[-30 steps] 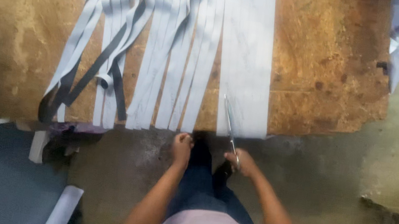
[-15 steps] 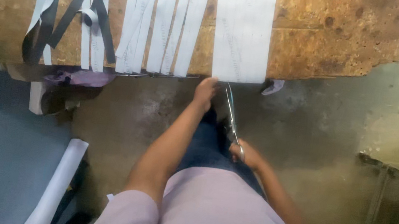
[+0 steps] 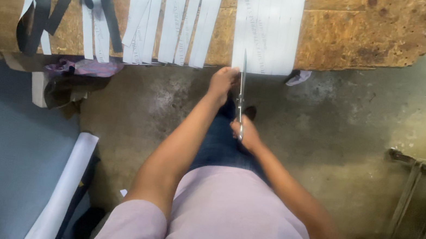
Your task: The person uses shears to cut a large sheet of white printed fabric into long vertical strips on a wooden workbench. The person repeatedly cuts along the length of the fabric, separating individual strips and laying them aside.
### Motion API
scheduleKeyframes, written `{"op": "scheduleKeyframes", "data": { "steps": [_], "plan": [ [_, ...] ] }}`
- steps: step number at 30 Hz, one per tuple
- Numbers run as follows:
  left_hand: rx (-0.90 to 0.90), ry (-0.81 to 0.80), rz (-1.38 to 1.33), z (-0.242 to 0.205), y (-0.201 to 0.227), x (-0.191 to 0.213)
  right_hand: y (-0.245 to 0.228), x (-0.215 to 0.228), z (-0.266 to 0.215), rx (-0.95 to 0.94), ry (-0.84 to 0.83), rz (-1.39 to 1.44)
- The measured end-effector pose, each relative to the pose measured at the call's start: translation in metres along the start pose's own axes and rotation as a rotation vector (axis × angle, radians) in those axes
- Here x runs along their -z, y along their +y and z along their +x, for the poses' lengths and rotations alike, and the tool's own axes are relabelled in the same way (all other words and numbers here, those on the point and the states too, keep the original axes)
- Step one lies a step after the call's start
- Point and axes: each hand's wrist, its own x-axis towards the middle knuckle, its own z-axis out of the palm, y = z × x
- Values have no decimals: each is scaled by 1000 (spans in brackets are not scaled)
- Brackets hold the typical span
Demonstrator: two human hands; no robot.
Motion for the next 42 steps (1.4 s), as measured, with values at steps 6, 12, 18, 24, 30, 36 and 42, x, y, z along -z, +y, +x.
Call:
{"op": "scheduleKeyframes", "data": {
  "steps": [6, 12, 18, 24, 30, 36, 42],
  "plan": [
    [-3, -20, -17, -10, 7, 1, -15, -9, 1, -62, 42, -71],
    [15, -29, 3, -17, 12, 0, -13, -10, 8, -88, 90, -131],
    [13, -38, 68, -53, 45, -10, -14, -15, 3, -85, 141, -137],
    [-3, -30, 69, -29, 26, -3, -10, -19, 4, -91, 203, -168],
    [-21, -6, 63, -48, 40, -14, -53, -21, -16, -113, 209, -218],
    [-9, -14, 94, -38, 33, -3, -69, -25, -22, -152, 248, -195],
    [-51, -27, 223, -34, 37, 7, -97, -27, -33, -157, 248, -217]
  ]
}}
